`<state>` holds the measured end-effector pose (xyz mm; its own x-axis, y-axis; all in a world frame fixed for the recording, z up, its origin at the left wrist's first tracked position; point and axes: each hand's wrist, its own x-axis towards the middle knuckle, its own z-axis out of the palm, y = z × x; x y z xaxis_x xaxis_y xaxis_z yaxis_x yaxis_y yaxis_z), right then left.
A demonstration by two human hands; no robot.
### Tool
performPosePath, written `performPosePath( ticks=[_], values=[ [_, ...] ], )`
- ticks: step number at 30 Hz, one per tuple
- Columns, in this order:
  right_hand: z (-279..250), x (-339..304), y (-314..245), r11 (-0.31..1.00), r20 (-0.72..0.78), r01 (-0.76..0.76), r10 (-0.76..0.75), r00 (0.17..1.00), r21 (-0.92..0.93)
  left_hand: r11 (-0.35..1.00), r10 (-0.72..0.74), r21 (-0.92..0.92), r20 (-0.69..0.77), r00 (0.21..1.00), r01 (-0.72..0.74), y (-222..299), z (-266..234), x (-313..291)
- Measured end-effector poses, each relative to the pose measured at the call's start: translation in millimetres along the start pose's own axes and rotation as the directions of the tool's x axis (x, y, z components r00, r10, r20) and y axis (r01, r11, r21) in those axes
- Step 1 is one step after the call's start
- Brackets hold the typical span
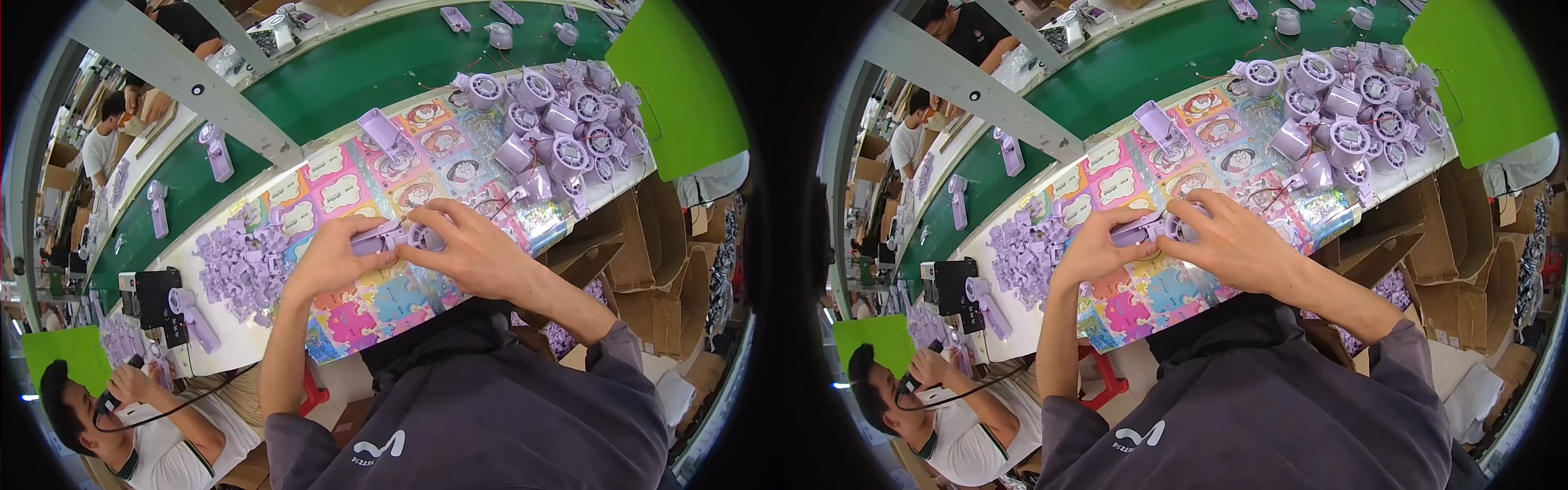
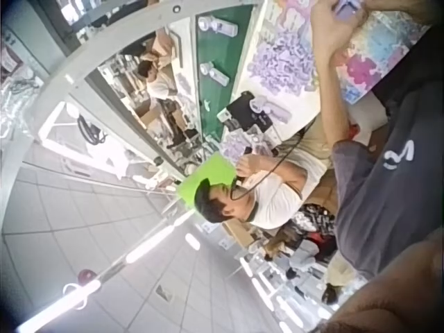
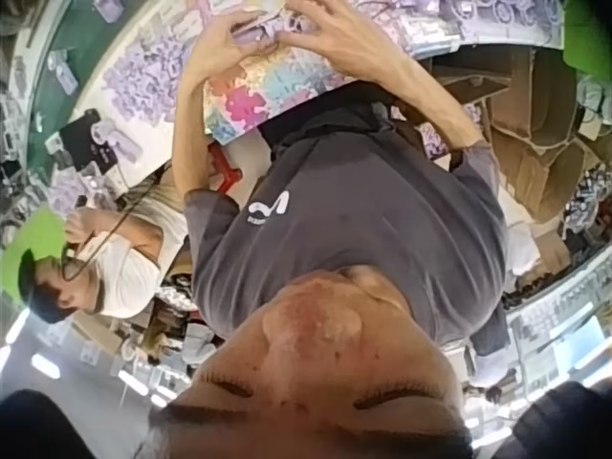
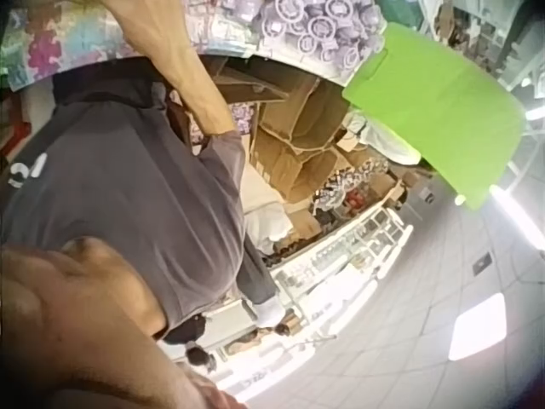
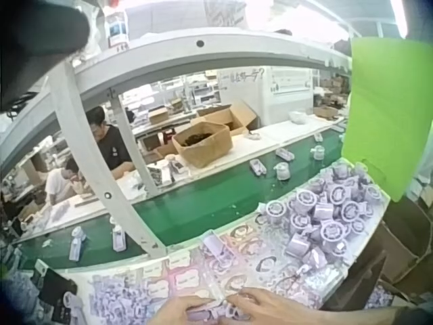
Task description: The person assembles handheld fans by connecting fan head units, handle casings, and joint pieces together by hand, then places the assembled parts onto the conveyor belt.
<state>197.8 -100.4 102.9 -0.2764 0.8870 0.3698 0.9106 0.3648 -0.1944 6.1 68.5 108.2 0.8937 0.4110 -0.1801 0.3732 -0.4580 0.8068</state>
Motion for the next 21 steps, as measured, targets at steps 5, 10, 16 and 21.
performPosePath(
  ticks=[5, 10, 16, 21],
  values=[
    [-4, -1, 1, 1.000, -0.005, -0.014, 0.014, 1.000, 0.023, 1.000, -0.002, 0.001, 0.058, 0.998, 0.002, 8, 0, 4],
    [0, 1, 2, 0.999, -0.022, -0.033, 0.033, 0.999, -0.002, 0.996, 0.043, 0.084, -0.065, 0.997, -0.038, 0, 10, 5],
    [8, 5, 3, 0.999, -0.066, -0.042, 0.042, 0.997, -0.009, 1.000, 0.021, 0.016, -0.096, 0.995, -0.020, -4, 11, 7],
    [11, 6, 9, 0.998, -0.082, -0.028, 0.032, 0.996, 0.048, 0.963, -0.072, -0.265, -0.052, 0.996, 0.055, -17, 16, 6]
  ],
)
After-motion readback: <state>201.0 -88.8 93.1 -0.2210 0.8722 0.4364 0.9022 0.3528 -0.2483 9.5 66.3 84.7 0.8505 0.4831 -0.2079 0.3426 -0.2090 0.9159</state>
